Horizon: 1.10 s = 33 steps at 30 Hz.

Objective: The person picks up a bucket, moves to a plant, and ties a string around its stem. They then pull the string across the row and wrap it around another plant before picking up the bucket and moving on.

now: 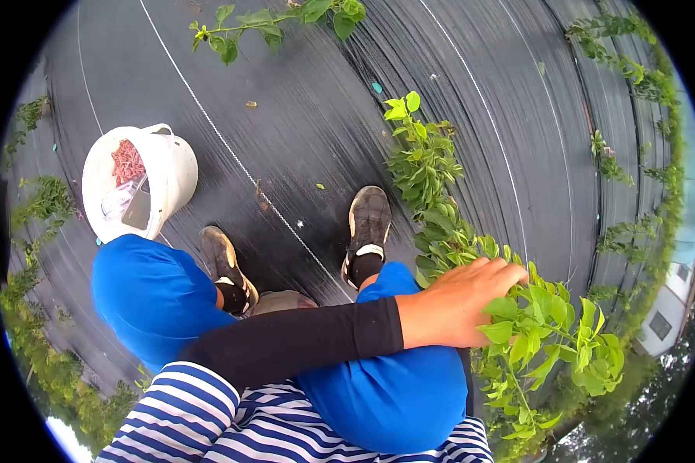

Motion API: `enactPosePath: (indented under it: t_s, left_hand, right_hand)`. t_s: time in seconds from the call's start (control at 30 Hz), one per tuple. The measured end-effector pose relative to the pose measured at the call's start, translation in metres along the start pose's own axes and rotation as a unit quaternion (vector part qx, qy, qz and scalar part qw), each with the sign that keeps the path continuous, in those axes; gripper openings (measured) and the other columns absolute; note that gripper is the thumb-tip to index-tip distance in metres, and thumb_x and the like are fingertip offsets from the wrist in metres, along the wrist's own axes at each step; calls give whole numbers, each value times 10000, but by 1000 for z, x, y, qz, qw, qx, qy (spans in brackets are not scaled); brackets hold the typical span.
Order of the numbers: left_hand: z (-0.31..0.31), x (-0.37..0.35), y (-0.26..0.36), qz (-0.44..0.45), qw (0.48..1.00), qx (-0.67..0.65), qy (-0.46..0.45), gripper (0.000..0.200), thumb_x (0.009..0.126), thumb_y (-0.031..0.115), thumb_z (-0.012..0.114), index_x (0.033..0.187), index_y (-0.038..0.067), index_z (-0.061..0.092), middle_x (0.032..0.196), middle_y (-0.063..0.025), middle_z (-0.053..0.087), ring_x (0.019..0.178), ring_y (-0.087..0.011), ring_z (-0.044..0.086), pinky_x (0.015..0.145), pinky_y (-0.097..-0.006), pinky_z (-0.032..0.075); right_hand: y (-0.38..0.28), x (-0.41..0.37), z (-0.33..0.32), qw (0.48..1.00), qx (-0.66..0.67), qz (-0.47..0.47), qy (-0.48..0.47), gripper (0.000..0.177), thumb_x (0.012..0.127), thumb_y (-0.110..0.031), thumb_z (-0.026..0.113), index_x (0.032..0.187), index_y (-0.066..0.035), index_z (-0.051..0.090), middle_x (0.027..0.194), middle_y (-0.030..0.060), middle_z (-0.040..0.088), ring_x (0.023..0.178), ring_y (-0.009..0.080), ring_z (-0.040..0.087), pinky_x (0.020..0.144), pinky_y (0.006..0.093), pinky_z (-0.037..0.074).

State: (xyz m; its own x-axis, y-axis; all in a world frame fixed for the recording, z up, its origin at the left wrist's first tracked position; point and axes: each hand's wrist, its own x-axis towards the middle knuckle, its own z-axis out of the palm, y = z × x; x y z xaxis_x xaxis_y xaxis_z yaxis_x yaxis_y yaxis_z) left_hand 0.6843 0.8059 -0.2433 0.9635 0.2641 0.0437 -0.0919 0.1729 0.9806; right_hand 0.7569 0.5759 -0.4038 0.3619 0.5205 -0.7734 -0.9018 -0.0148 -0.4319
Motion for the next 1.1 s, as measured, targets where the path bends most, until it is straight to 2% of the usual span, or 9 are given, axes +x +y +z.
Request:
enactPosePath:
  t_s: [0.13,0.3,0.37,0.4,0.47,0.5,0.67,0.83,1.1]
  left_hand:
    - [19,-4,-3,-5,1000,20,-13,581,670,219,723,1142,30,441,993,-132,486,967,-323,490,808,-416,414]
    - [24,16,-2,-28,999,-12,20,646,624,186,718,1167,11,414,1022,-167,461,987,-342,474,828,-436,411]
    - [19,22,-2,-34,997,-37,55,636,633,178,709,1164,4,406,1016,-171,457,999,-346,469,847,-436,404]
    - [16,25,-2,-34,997,-42,56,636,633,178,709,1164,4,406,1016,-171,457,999,-346,469,847,-436,404]
    - [12,27,-3,-38,994,-66,80,633,635,166,708,1168,8,404,1019,-170,456,1003,-349,470,856,-435,402]
    - [9,27,-2,-40,994,-71,77,633,635,166,708,1168,8,404,1019,-170,456,1003,-349,470,856,-435,402]
    - [-4,27,-4,-35,992,-93,80,618,652,135,710,1176,26,401,1053,-161,463,1024,-350,473,856,-427,405]
    - [-13,23,-8,-15,993,-101,55,671,710,307,749,1210,36,394,1061,-163,464,1008,-353,480,848,-424,403]
    - [-19,12,-2,27,996,-80,-1,650,717,282,752,1209,30,412,1055,-143,469,969,-332,481,842,-394,390]
  right_hand:
    - [46,5,-18,982,-142,22,121,263,937,-173,475,1190,-121,519,773,21,524,588,119,442,522,267,390]
    - [56,25,-2,959,-231,14,161,269,938,-165,479,1203,-136,519,763,12,516,588,116,435,521,264,386]
    - [44,46,28,909,-275,69,306,305,943,-141,487,1248,-130,501,777,5,534,611,99,436,529,255,369]
    - [41,55,30,906,-279,69,309,305,943,-141,487,1248,-130,501,777,5,534,611,99,436,529,255,369]
    - [38,64,30,968,-156,15,194,228,918,-249,513,1092,-109,561,741,15,513,515,141,371,464,261,323]
    - [36,69,30,974,-137,7,181,230,918,-250,511,1093,-108,560,748,17,515,524,143,376,471,265,327]
    - [37,89,34,976,-111,4,186,242,917,-253,503,1099,-104,559,784,28,526,570,153,400,507,283,346]
    - [39,101,33,980,-79,4,181,255,916,-256,496,1106,-99,557,820,39,536,616,163,425,543,301,366]
    - [40,110,26,986,-34,6,163,274,914,-262,483,1116,-91,554,879,57,552,689,179,464,601,330,396]
